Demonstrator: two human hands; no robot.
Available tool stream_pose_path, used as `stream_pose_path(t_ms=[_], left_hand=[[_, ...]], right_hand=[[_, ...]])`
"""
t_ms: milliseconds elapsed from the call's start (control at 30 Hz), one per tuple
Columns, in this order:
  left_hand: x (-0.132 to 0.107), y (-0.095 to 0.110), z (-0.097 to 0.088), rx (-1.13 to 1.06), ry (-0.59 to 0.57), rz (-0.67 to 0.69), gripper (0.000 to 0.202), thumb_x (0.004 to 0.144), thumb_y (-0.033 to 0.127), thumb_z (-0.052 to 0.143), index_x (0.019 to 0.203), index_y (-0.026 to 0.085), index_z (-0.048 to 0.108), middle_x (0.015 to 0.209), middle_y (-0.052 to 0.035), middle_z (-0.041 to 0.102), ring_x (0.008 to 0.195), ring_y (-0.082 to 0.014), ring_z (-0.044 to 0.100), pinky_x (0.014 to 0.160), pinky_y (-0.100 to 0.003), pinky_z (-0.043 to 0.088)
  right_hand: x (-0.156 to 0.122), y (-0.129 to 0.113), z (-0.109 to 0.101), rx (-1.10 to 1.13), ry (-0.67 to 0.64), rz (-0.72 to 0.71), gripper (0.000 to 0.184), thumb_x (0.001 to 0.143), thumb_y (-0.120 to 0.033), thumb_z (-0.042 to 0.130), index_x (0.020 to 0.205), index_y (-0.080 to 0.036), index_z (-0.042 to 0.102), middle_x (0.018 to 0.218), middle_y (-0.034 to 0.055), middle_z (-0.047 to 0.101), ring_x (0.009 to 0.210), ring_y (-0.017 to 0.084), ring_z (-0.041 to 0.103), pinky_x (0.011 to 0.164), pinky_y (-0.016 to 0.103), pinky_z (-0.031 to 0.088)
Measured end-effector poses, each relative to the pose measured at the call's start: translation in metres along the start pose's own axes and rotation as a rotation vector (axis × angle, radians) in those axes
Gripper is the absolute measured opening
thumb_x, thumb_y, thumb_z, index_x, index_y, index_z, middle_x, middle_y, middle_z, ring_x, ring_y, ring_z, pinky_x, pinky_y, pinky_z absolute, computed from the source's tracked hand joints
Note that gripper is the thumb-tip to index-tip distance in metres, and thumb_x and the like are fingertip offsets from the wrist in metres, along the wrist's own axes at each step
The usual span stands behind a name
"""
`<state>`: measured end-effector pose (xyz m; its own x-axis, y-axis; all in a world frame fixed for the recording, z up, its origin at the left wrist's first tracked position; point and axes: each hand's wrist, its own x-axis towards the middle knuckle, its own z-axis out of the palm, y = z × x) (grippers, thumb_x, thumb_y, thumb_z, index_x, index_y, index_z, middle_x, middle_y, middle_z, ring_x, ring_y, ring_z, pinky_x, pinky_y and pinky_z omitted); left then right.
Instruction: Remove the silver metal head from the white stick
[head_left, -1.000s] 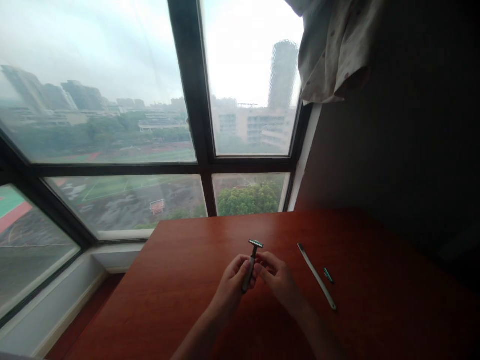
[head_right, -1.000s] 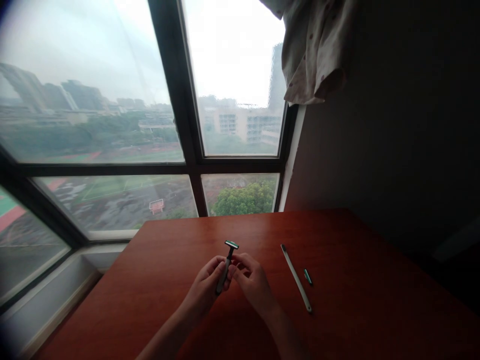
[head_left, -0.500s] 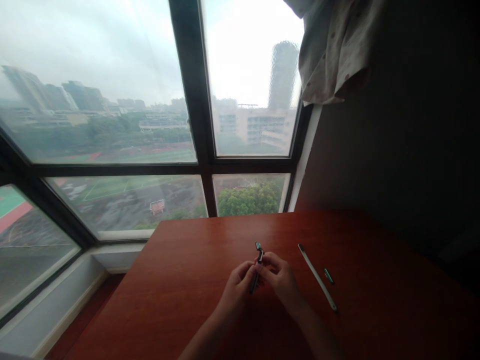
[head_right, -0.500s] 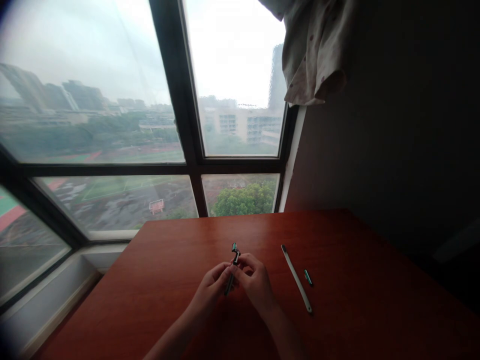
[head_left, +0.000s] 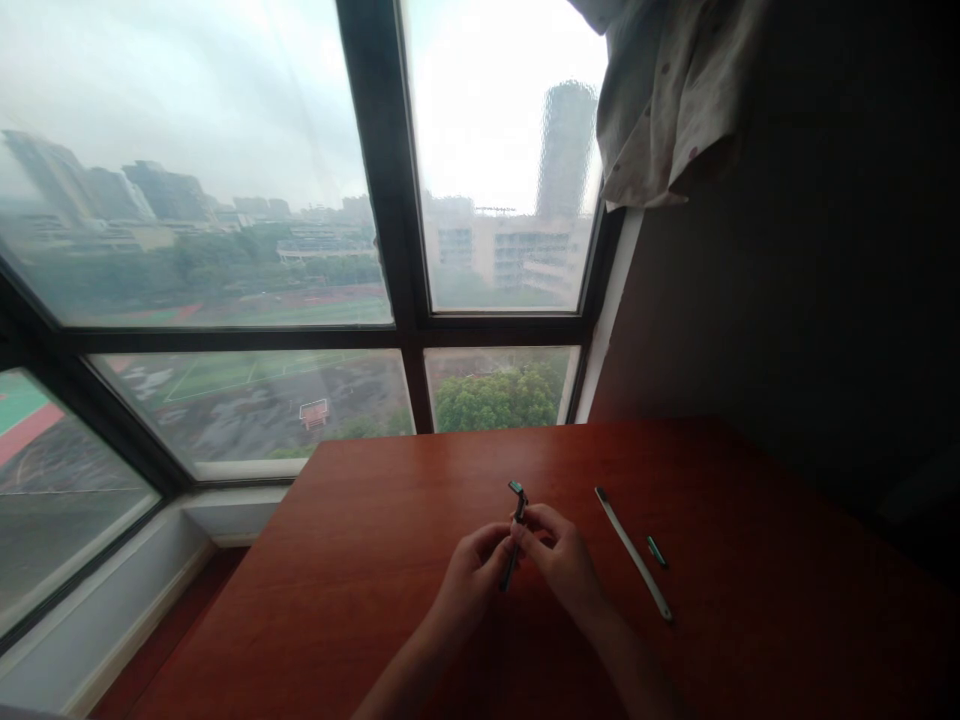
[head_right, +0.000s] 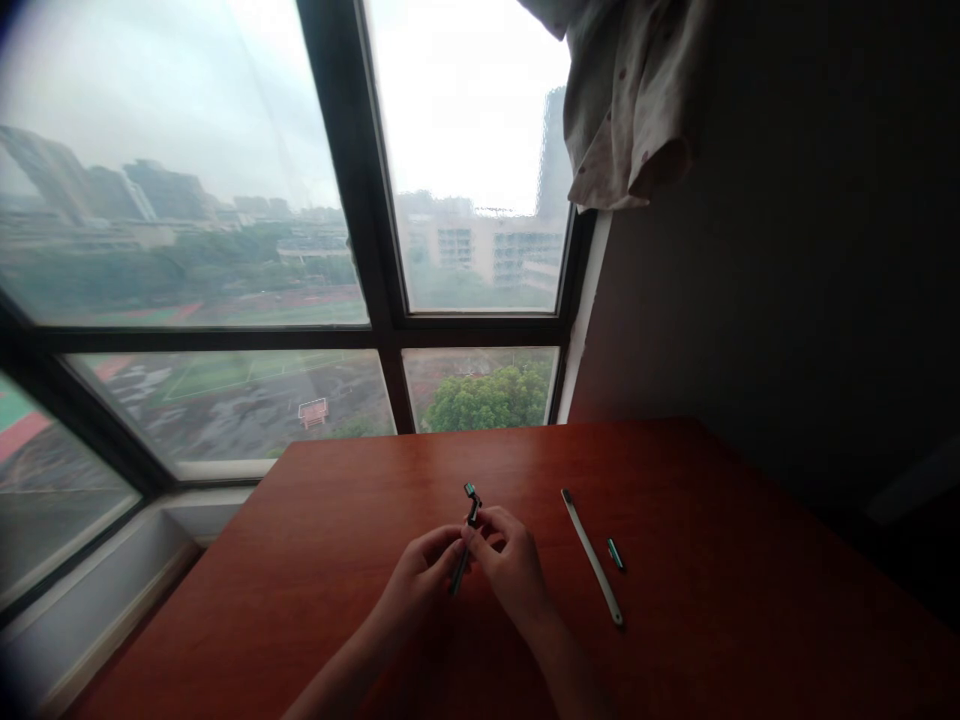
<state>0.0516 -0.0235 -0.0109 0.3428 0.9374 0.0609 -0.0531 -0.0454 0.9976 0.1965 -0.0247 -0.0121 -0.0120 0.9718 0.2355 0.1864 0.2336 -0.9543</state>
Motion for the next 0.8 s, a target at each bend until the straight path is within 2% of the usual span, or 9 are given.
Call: stream_pose_path(t_ms=[167,300,400,467,567,667,800], left_hand=[[-0.003,0.003,-0.001,0.187,-0.040,0.123,0.033,0.087,0.036,0.055,0.110,0.016,0.066,0.096,-0.0101,0.069,0.084,-0.0227,0.062,0.078,-0.031,0.048],[-0.006,0.000,-0.003,0.355,-0.039,0.167,0.028,0.089,0.033,0.052,0.107,0.018,0.067,0.096,-0.0106,0.070,0.084,-0.0230,0.063,0.075,-0.030,0.049],[-0.007,-0.003,-0.005,0.447,0.002,0.179,0.025,0.088,0.033,0.052,0.099,0.019,0.069,0.093,-0.0107,0.070,0.082,-0.0228,0.064,0.072,-0.029,0.050],[-0.007,-0.005,-0.006,0.471,0.012,0.175,0.024,0.087,0.032,0.053,0.098,0.019,0.069,0.092,-0.0105,0.070,0.082,-0.0226,0.064,0.071,-0.029,0.050],[-0.007,-0.005,-0.006,0.499,0.011,0.173,0.023,0.086,0.029,0.053,0.102,0.020,0.068,0.090,-0.0097,0.070,0.078,-0.0215,0.063,0.071,-0.029,0.050],[-0.006,-0.003,-0.007,0.532,0.006,0.193,0.025,0.084,0.023,0.054,0.106,0.020,0.066,0.090,-0.0090,0.070,0.076,-0.0207,0.063,0.072,-0.031,0.049],[-0.006,0.000,-0.008,0.560,0.017,0.191,0.025,0.083,0.019,0.053,0.104,0.019,0.066,0.090,-0.0095,0.069,0.076,-0.0213,0.062,0.073,-0.032,0.049]], right_hand=[[-0.001,-0.002,0.000,-0.155,0.047,-0.023,0.021,0.083,-0.033,0.056,0.081,-0.017,0.069,0.076,0.0049,0.066,0.071,0.019,0.062,0.060,0.026,0.046],[0.002,0.000,-0.009,-0.150,0.036,0.042,0.024,0.082,-0.031,0.054,0.087,-0.016,0.071,0.082,0.0071,0.070,0.075,0.022,0.064,0.063,0.028,0.046],[0.007,0.006,-0.027,-0.167,0.036,0.114,0.027,0.081,-0.033,0.054,0.088,-0.014,0.071,0.083,0.0079,0.072,0.077,0.024,0.065,0.064,0.029,0.047],[0.009,0.012,-0.043,-0.300,0.030,0.139,0.025,0.080,-0.029,0.053,0.091,-0.015,0.071,0.087,0.0080,0.073,0.079,0.024,0.066,0.065,0.028,0.047],[0.012,0.023,-0.067,-0.782,0.146,0.283,0.022,0.079,-0.023,0.053,0.092,-0.019,0.070,0.086,0.0072,0.073,0.078,0.022,0.066,0.065,0.026,0.043],[0.012,0.030,-0.082,-0.866,0.149,0.332,0.020,0.080,-0.021,0.052,0.086,-0.020,0.071,0.082,0.0089,0.073,0.078,0.023,0.067,0.062,0.026,0.040],[0.009,0.034,-0.090,-0.906,0.100,0.349,0.019,0.079,-0.024,0.054,0.073,-0.022,0.072,0.078,0.0080,0.073,0.076,0.022,0.067,0.058,0.025,0.038]])
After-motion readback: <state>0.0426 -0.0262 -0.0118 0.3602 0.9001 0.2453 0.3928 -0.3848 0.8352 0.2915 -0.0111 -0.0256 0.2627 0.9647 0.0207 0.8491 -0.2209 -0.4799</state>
